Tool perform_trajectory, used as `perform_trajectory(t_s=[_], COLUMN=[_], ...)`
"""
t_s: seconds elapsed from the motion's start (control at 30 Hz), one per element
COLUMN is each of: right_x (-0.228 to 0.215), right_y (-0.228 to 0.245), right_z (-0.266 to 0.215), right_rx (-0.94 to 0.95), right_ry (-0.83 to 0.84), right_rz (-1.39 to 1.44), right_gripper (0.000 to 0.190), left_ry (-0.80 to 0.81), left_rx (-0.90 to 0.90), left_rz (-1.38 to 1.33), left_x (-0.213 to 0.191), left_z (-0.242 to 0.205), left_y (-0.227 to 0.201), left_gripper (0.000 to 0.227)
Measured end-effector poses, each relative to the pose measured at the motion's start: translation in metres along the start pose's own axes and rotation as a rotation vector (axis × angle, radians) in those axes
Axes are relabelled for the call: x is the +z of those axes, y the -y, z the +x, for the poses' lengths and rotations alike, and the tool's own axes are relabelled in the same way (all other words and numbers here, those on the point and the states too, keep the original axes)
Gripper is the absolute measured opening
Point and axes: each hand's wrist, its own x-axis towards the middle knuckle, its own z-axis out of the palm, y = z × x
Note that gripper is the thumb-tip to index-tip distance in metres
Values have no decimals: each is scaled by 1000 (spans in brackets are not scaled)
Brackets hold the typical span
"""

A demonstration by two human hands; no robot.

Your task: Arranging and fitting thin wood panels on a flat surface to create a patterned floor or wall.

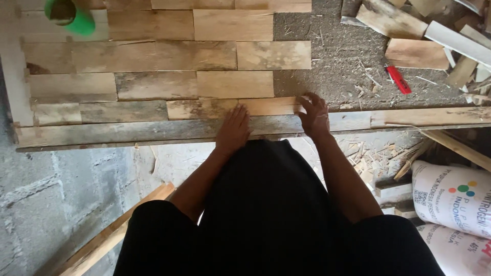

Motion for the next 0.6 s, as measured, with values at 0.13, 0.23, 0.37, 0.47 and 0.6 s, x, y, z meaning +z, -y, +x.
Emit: perform_trajectory(t_s=[0.13, 0.23, 0.37, 0.47, 0.6], right_x=[1, -1, -2, -3, 0], right_y=[-1, 4, 6, 9, 10], right_z=[-3, -3, -4, -3, -4], right_rx=[-76, -70, -31, -26, -17], right_ry=[-42, -28, -14, -18, -45], right_rz=[20, -33, -12, -15, -24], right_gripper=[53, 52, 51, 52, 52], left_ry=[73, -28, -37, -55, -45], left_rx=[-74, -35, -24, -15, -29], left_rz=[-24, -19, 4, 17, -12], left_x=[-3, -7, -3, -2, -8], left_z=[1, 1, -1, -1, 0], left_y=[-3, -5, -4, -3, -6], left_gripper=[67, 62, 60, 59, 58])
